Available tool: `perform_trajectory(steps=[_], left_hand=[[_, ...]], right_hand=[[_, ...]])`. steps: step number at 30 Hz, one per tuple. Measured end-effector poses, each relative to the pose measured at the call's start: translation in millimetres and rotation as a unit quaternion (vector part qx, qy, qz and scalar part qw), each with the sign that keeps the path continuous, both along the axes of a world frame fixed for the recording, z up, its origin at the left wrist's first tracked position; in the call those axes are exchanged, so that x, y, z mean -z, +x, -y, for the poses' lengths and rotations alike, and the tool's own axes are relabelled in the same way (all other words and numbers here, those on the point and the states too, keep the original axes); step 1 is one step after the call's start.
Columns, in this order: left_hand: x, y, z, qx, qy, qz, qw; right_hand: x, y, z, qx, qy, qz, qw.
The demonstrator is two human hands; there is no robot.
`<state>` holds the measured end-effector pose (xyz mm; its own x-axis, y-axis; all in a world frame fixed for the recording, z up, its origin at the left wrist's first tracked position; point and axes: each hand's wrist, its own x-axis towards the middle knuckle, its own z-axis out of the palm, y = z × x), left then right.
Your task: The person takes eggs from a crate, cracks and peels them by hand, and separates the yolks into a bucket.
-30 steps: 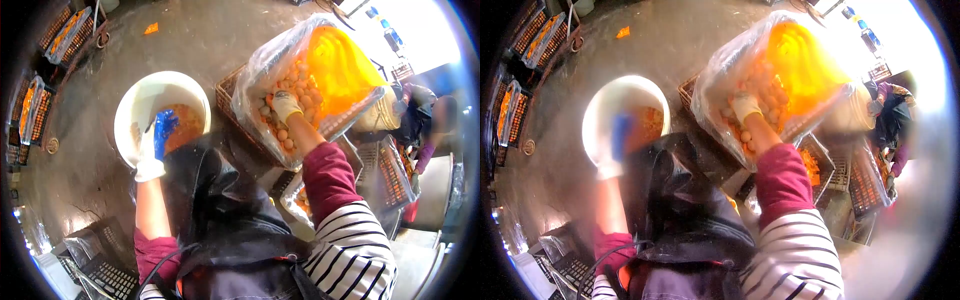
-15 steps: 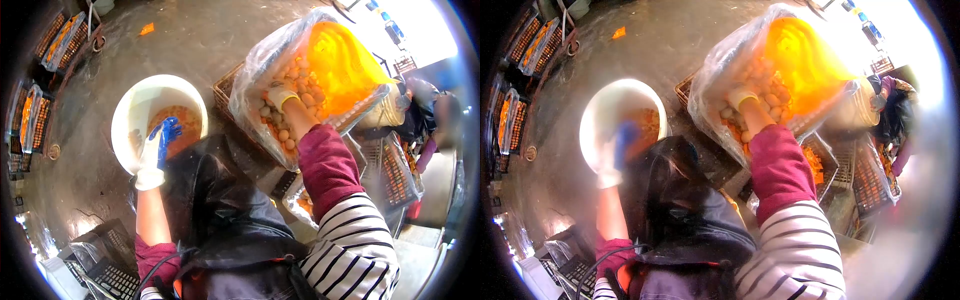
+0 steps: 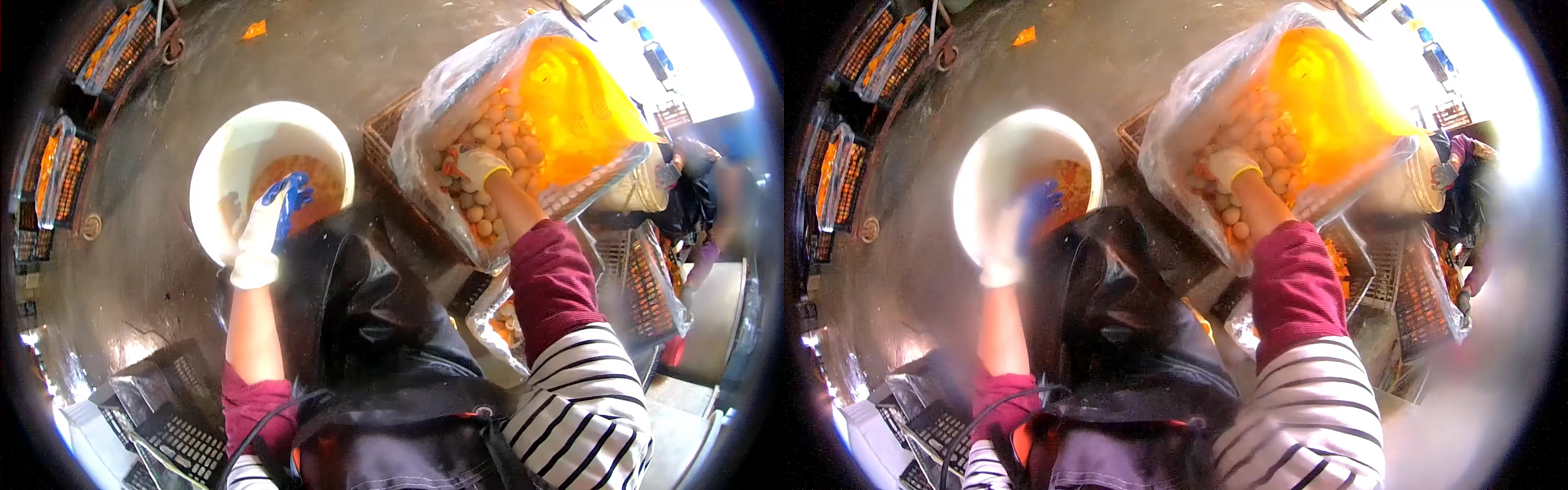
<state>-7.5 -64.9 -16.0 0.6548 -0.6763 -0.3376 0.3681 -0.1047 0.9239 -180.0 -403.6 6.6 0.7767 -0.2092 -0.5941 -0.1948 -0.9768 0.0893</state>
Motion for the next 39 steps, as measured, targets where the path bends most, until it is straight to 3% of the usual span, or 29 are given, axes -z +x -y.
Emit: perform_trajectory(steps=[1, 2, 3, 5, 6, 8, 10, 11, 12, 13, 14, 15, 16, 18, 19, 20, 21, 22, 23, 24, 25, 27, 29, 31, 33, 34, 36, 38, 39], left_hand=[[-9, -2, 0, 0.001, 0.027, 0.009, 1.0], [7, 5, -2, 0.008, 0.008, -0.008, 1.0], [-1, 1, -4, -0.003, 0.021, 0.0, 1.0], [-33, -13, 0, -0.023, 0.044, 0.014, 0.999], [-46, -13, 1, -0.007, 0.09, 0.012, 0.996], [-28, -11, 3, -0.014, 0.027, 0.02, 0.999], [-9, -8, 2, -0.027, -0.033, 0.03, 0.999], [-10, -6, 1, -0.001, -0.066, -0.021, 0.998], [-3, 3, 2, 0.057, -0.03, 0.005, 0.998], [-3, -1, 6, 0.057, -0.108, -0.029, 0.992], [-2, -1, 8, 0.087, -0.127, -0.01, 0.988], [5, 0, 12, 0.088, -0.143, 0.05, 0.985], [-21, -9, 8, 0.086, -0.073, 0.082, 0.99], [-11, -3, -1, 0.05, -0.007, 0.247, 0.968], [-11, -4, -5, 0.004, -0.015, 0.248, 0.969], [-12, -5, -9, -0.027, -0.061, 0.15, 0.986], [-13, -4, -12, -0.043, -0.003, 0.226, 0.973], [-11, -2, -12, -0.058, 0.053, 0.298, 0.951], [-9, -1, -11, -0.07, 0.108, 0.366, 0.922], [-3, -6, -16, -0.085, 0.111, 0.495, 0.858], [-10, -9, -13, -0.057, 0.154, 0.471, 0.867], [-26, -9, -6, 0.002, 0.238, 0.422, 0.875], [-30, -10, -11, 0.007, 0.249, 0.426, 0.87], [-18, -10, -17, -0.002, 0.239, 0.439, 0.866], [-14, -10, -17, 0.01, 0.272, 0.462, 0.844], [-13, -10, -16, 0.017, 0.286, 0.474, 0.833], [-17, -12, -16, 0.019, 0.285, 0.467, 0.837], [-17, -13, -17, 0.01, 0.278, 0.471, 0.837], [-14, -13, -16, 0.001, 0.27, 0.48, 0.835]], right_hand=[[7, -8, 4, -0.033, 0.015, -0.009, 0.999], [57, -17, 22, -0.018, -0.025, 0.001, 1.0], [60, -22, 22, 0.092, 0.064, 0.04, 0.993], [65, -33, 23, 0.302, 0.25, 0.146, 0.908], [59, -35, 14, 0.39, 0.37, 0.198, 0.82], [38, -32, -9, 0.526, 0.568, 0.277, 0.57], [3, -21, -43, 0.449, 0.614, 0.295, 0.579], [-6, -10, -60, 0.407, 0.639, 0.3, 0.58], [-5, 5, -71, 0.369, 0.655, 0.288, 0.593], [-3, 22, -85, 0.328, 0.672, 0.275, 0.604], [-11, 40, -106, 0.35, 0.691, 0.241, 0.585], [-4, 57, -123, 0.272, 0.743, 0.23, 0.567], [-12, 68, -148, 0.286, 0.73, 0.223, 0.58], [-11, 88, -176, 0.308, 0.723, 0.191, 0.588], [-7, 99, -183, 0.319, 0.728, 0.167, 0.584], [-7, 106, -186, 0.273, 0.708, 0.193, 0.622], [-9, 111, -186, 0.227, 0.685, 0.222, 0.656], [-21, 114, -186, 0.241, 0.741, 0.183, 0.6], [-19, 119, -186, 0.222, 0.724, 0.18, 0.628], [-11, 123, -182, 0.206, 0.705, 0.177, 0.655], [-15, 125, -182, 0.193, 0.684, 0.177, 0.681], [-27, 130, -184, 0.148, 0.479, 0.122, 0.857], [4, 139, -186, 0.13, 0.499, 0.187, 0.836], [24, 142, -182, 0.007, 0.443, 0.245, 0.862], [57, 152, -177, -0.014, 0.39, 0.28, 0.877], [90, 165, -170, 0.028, 0.364, 0.286, 0.886], [7, 144, -208, 0.138, 0.47, 0.198, 0.849], [52, 154, -192, 0.114, 0.401, 0.256, 0.872], [55, 154, -192, 0.159, 0.421, 0.266, 0.853]])
